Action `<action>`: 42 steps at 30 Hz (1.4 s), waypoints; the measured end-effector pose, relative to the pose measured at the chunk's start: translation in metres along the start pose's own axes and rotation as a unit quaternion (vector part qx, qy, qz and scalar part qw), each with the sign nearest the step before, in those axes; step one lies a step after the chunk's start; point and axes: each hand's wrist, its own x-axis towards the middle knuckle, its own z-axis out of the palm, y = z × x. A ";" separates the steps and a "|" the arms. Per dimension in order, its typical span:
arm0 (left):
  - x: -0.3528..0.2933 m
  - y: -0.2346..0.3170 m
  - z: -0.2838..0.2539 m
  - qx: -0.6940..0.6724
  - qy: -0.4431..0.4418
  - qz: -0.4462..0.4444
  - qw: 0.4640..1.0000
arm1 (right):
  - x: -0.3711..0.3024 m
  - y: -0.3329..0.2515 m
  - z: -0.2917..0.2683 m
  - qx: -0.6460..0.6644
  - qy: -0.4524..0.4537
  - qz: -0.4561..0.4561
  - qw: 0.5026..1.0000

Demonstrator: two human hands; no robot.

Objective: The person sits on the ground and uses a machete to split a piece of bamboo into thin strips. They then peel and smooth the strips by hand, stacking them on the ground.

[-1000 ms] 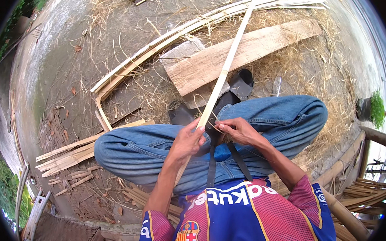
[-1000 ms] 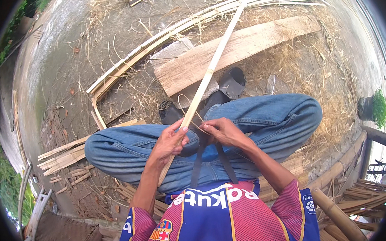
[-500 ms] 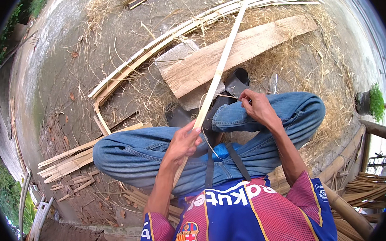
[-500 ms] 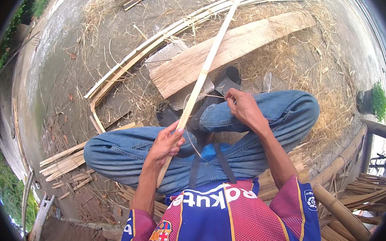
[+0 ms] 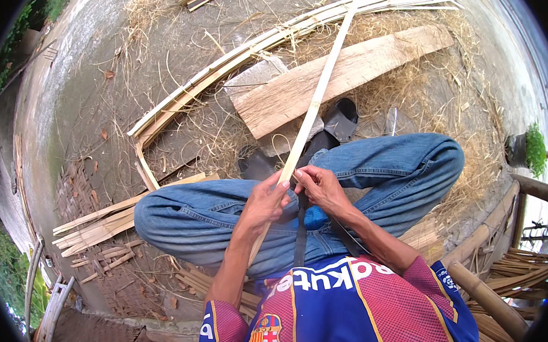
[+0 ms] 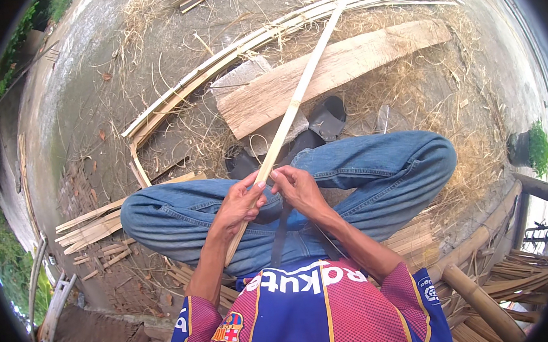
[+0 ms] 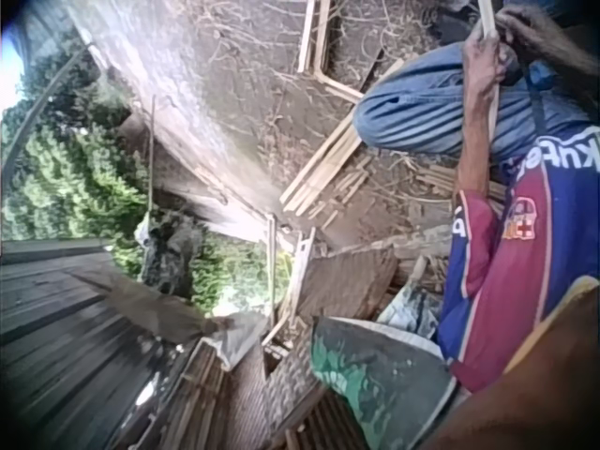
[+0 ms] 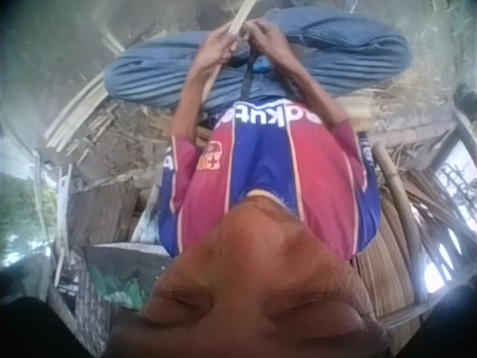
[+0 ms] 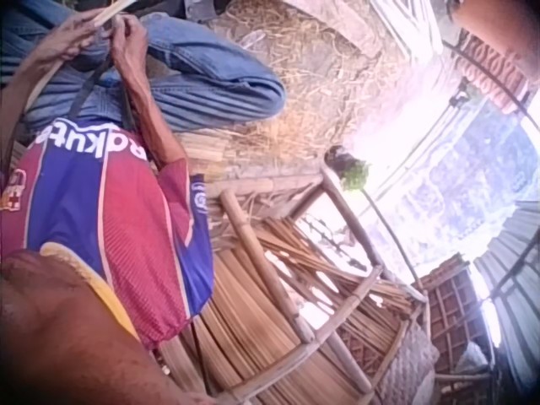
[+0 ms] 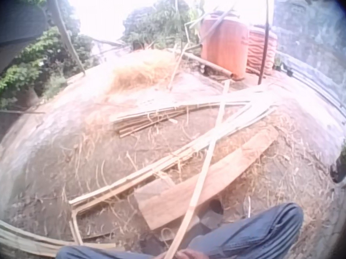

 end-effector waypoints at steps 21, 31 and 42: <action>0.008 -0.020 0.015 0.196 0.172 0.163 0.952 | 0.014 -0.069 -0.038 -0.450 -0.141 -0.235 0.850; 0.012 -0.028 0.015 0.377 0.244 0.233 0.863 | 0.072 -0.094 -0.010 -0.630 -0.270 -0.570 0.454; 0.015 -0.003 0.016 0.207 0.154 0.151 0.954 | 0.080 -0.091 -0.010 -0.567 -0.278 -0.311 0.711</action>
